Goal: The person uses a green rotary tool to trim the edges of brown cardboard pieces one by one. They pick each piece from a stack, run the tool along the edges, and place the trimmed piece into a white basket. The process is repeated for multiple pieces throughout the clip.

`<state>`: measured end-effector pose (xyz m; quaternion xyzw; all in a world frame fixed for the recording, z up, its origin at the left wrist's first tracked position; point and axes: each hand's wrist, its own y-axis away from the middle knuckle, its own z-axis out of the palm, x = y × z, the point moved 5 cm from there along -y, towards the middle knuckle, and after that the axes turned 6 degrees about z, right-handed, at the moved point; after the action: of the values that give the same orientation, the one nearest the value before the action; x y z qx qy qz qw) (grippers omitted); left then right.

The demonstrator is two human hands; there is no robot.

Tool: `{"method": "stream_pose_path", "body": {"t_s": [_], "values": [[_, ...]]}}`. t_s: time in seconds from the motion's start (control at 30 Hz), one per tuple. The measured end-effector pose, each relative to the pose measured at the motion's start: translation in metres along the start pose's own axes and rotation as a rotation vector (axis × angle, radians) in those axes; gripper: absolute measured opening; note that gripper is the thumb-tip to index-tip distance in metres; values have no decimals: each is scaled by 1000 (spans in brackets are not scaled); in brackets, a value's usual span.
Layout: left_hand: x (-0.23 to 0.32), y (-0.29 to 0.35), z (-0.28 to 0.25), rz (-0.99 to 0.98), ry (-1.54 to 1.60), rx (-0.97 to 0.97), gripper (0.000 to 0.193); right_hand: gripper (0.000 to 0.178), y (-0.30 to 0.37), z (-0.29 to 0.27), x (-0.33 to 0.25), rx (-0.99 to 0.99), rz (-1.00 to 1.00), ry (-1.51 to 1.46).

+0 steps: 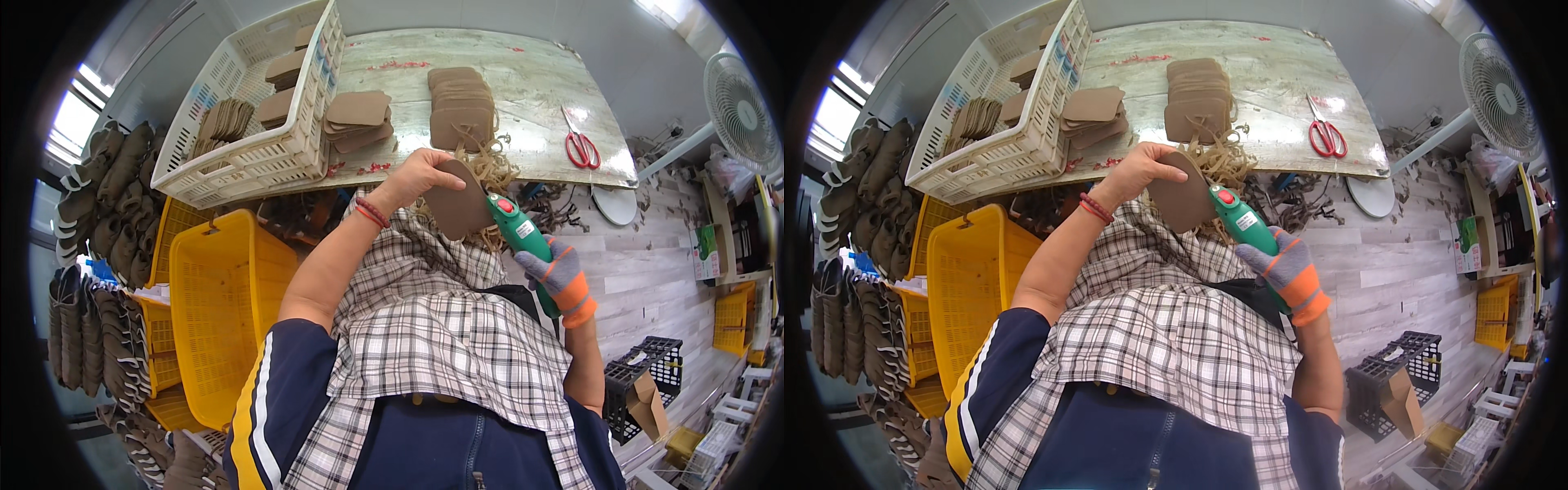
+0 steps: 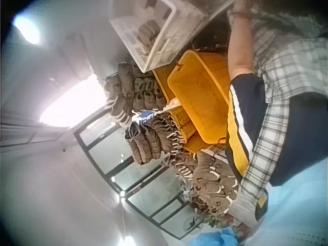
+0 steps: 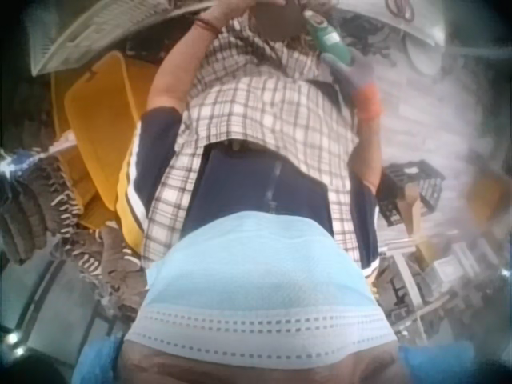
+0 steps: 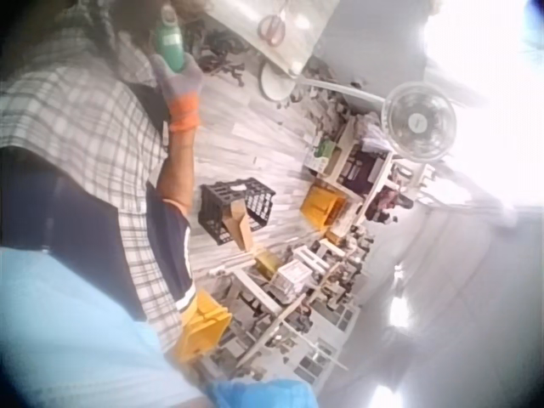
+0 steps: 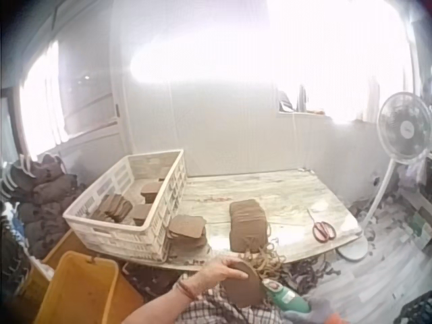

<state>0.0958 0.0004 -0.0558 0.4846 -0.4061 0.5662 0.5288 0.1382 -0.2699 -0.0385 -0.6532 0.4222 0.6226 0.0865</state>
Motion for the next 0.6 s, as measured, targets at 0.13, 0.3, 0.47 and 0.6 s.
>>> {"method": "stream_pose_path", "body": {"t_s": [0.13,0.3,0.47,0.6], "values": [[0,-1,8,-43,-71,-75,22,42,-1,2,-2,-2,-17,1],[6,-1,18,-114,-143,-166,20,39,-3,4,-8,-28,-18,-50],[3,-5,26,-132,-282,-284,23,37,-9,9,-22,-69,-46,-53],[38,0,4,187,-359,-132,29,36,-13,6,-28,9,-72,-63]]}}
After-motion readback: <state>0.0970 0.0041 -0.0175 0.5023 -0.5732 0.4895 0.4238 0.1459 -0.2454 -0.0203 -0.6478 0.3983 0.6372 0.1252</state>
